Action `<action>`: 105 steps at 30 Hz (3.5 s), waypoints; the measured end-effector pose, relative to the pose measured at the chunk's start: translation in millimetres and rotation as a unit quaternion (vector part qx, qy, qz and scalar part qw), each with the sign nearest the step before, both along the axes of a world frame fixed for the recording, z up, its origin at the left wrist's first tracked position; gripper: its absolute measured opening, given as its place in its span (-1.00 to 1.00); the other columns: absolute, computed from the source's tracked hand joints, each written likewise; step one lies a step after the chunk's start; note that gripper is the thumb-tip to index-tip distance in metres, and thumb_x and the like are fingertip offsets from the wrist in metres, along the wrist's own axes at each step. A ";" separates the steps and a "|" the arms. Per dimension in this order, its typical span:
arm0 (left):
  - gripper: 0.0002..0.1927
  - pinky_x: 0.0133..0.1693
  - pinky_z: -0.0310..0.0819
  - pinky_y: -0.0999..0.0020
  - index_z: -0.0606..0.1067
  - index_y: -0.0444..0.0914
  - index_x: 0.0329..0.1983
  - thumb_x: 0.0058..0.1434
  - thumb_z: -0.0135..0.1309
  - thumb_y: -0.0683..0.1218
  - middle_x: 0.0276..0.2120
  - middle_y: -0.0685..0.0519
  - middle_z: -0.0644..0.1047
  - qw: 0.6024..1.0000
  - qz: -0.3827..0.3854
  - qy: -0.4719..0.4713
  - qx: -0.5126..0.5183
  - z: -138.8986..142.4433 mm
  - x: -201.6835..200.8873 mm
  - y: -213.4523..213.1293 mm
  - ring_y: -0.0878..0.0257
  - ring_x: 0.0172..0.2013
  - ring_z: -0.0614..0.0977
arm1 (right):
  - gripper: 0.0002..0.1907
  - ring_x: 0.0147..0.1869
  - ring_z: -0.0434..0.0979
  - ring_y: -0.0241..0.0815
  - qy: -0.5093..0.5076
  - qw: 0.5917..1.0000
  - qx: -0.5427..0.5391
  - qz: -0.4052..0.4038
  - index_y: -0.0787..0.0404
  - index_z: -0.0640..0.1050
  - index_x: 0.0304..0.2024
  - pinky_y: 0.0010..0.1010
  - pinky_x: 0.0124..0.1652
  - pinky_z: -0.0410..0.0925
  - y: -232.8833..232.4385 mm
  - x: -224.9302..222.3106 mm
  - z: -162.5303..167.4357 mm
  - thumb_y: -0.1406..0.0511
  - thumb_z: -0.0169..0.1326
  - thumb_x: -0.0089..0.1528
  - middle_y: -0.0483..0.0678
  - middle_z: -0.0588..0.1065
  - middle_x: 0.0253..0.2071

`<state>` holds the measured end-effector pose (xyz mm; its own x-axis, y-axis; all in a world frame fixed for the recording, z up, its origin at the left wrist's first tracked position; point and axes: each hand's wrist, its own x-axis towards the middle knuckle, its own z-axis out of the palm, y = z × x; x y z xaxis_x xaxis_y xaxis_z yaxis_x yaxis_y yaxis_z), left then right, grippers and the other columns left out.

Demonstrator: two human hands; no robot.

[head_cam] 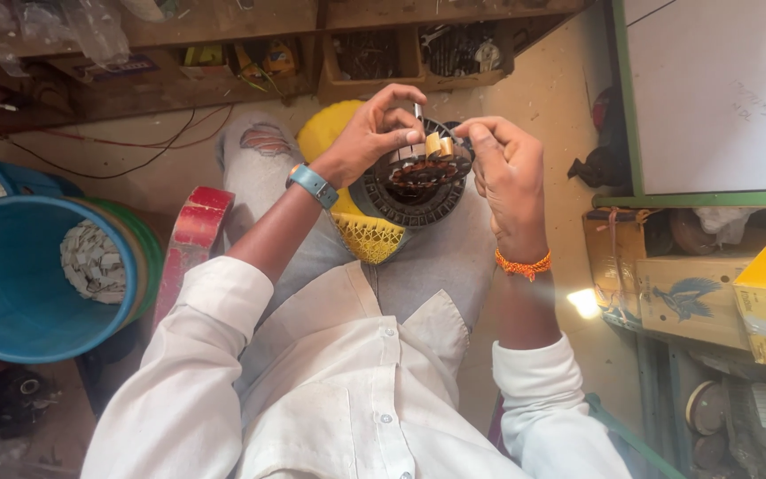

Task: The person sits with an electric motor armature on their lap and works copper coil windings into its slots, pressing and positioning the windings by hand. They use pliers to adjust a part on the armature and continue fitting the coil assembly into place.

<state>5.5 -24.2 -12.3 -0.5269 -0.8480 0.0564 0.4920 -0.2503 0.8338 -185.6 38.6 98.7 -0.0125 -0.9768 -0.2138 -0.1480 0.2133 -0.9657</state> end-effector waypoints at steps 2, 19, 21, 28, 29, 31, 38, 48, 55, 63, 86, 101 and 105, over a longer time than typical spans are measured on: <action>-0.45 0.00 0.49 0.41 0.33 -0.16 0.25 0.24 0.28 -0.14 -0.26 0.16 0.61 1.000 0.000 0.000 0.008 4.8 1.0 1.3 0.42 -0.16 0.59 | -0.77 -0.51 0.15 -0.58 0.072 0.996 -0.039 0.038 0.31 0.60 -0.14 -0.61 -0.51 0.02 -3.7 11.3 11.6 0.28 0.00 0.41 -0.34 0.38 -0.52; -0.61 0.06 0.54 0.38 0.45 -0.18 0.12 0.28 0.25 -0.03 -0.04 0.13 0.54 0.999 -0.030 0.003 0.013 -14.5 -1.3 -0.8 0.40 0.00 0.59 | -0.77 -0.46 0.14 -0.55 0.181 0.984 -0.012 0.001 0.31 0.65 -0.22 -0.57 -0.48 0.05 89.4 -12.3 -114.2 0.29 0.06 0.38 -0.34 0.32 -0.51; -0.51 0.08 0.50 0.32 0.44 -0.18 0.18 0.21 0.29 -0.01 -0.03 0.09 0.54 0.998 0.000 -0.028 -0.050 -13.3 -0.3 5.7 0.34 0.03 0.58 | -0.78 -0.46 0.14 -0.51 0.168 0.984 0.000 -0.057 0.33 0.66 -0.22 -0.55 -0.47 0.07 95.5 -15.1 -123.4 0.29 0.07 0.37 -0.31 0.34 -0.51; -0.56 -0.05 0.47 0.22 0.57 -0.22 -0.02 0.06 0.40 -0.01 -0.20 -0.05 0.60 0.910 0.177 -0.314 -0.203 -10.4 -29.1 40.3 0.09 -0.14 0.61 | -0.82 -0.21 0.54 -0.36 0.265 0.949 -0.158 -0.068 0.36 0.64 -0.15 -0.46 -0.19 0.39 56.1 -53.2 -75.0 0.36 0.07 0.38 -0.04 0.61 -0.28; -0.57 -0.09 0.47 0.23 0.59 -0.22 -0.05 0.04 0.41 0.00 -0.24 -0.07 0.59 0.906 0.191 -0.329 -0.187 -10.3 -30.7 42.4 0.08 -0.18 0.61 | -0.84 -0.29 0.48 -0.32 0.293 0.942 -0.148 -0.067 0.36 0.64 -0.16 -0.43 -0.26 0.35 48.2 -54.3 -62.3 0.37 0.09 0.39 -0.01 0.58 -0.34; -0.57 -0.12 0.48 0.23 0.58 -0.23 -0.07 0.04 0.41 0.01 -0.26 -0.06 0.58 0.904 0.201 -0.330 -0.185 -9.9 -31.5 44.2 0.09 -0.20 0.61 | -0.87 -0.34 0.49 -0.24 0.331 0.926 -0.179 -0.031 0.35 0.62 -0.18 -0.41 -0.30 0.34 31.0 -52.6 -36.6 0.39 0.10 0.38 0.04 0.56 -0.37; -0.54 -0.10 0.49 0.24 0.57 -0.25 -0.05 0.02 0.40 0.01 -0.22 -0.08 0.58 0.904 0.206 -0.330 -0.178 -9.9 -31.5 43.8 0.10 -0.20 0.63 | -0.93 -0.27 0.65 -0.14 0.360 0.870 -0.311 0.127 0.30 0.63 -0.18 -0.39 -0.25 0.43 -35.1 -31.6 -11.6 0.39 0.17 0.36 0.02 0.61 -0.28; -0.25 0.04 0.47 0.37 0.03 -0.11 0.53 0.38 0.07 0.06 -0.03 0.03 0.65 0.986 -0.025 0.056 0.156 -17.6 -8.4 9.7 0.35 -0.10 0.56 | -0.83 -0.39 0.61 -0.17 0.380 0.840 -0.272 0.277 0.27 0.64 -0.29 -0.39 -0.36 0.42 -101.0 -10.3 -41.6 0.28 0.29 0.26 0.01 0.61 -0.38; -0.33 -0.08 0.49 0.40 0.18 -0.14 0.37 0.26 0.21 -0.15 -0.22 0.16 0.57 0.996 -0.037 -0.008 0.086 -20.4 -9.1 0.2 0.40 -0.16 0.57 | -0.79 -0.55 0.36 -0.35 0.403 0.862 -0.229 0.205 0.30 0.60 -0.34 -0.43 -0.49 0.20 -45.3 -4.3 20.4 0.29 0.31 0.30 -0.07 0.45 -0.57; -0.64 -0.05 0.54 0.43 0.42 -0.23 0.11 0.29 0.22 -0.17 -0.21 0.14 0.60 0.999 -0.026 -0.038 0.017 -32.3 -9.2 -4.2 0.41 -0.13 0.60 | -0.82 -0.58 0.11 -0.42 0.356 0.926 -0.123 0.028 0.31 0.56 -0.41 -0.47 -0.54 0.06 31.6 6.3 -23.5 0.35 0.27 0.24 -0.18 0.20 -0.69; -0.59 -0.11 0.46 0.21 0.58 -0.25 -0.05 0.10 0.35 0.03 -0.20 -0.04 0.62 0.876 0.235 -0.342 -0.247 -7.1 -39.2 40.2 0.06 -0.19 0.60 | -0.86 -0.34 0.59 -0.05 0.415 0.775 -0.427 0.212 0.25 0.59 -0.32 -0.30 -0.32 0.38 -47.5 -45.8 -8.1 0.37 0.30 0.29 -0.01 0.57 -0.37; -0.19 0.14 0.45 0.28 0.00 -0.04 0.47 0.27 0.17 -0.14 -0.20 0.09 0.59 0.996 0.009 0.005 0.092 -18.4 -17.5 6.9 0.37 -0.09 0.60 | -0.76 -0.49 0.51 -0.18 0.440 0.799 -0.321 0.255 0.24 0.59 -0.34 -0.34 -0.42 0.32 -74.5 -12.0 15.5 0.23 0.32 0.31 -0.03 0.53 -0.48; -0.24 0.21 0.42 0.29 0.08 -0.09 0.48 0.32 0.19 -0.23 -0.19 0.07 0.59 0.998 0.006 -0.047 -0.049 -20.0 -9.4 0.6 0.37 -0.01 0.60 | -0.80 -0.46 0.52 -0.29 0.428 0.833 -0.298 0.187 0.22 0.58 -0.32 -0.42 -0.43 0.29 -13.8 3.8 27.0 0.27 0.28 0.34 -0.07 0.54 -0.45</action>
<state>-4.0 -23.6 -32.3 -0.5239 -0.8470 0.0899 0.4123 -0.1598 0.8969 -181.8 24.8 125.7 0.4179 -0.8760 0.2410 -0.7845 -0.4817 -0.3905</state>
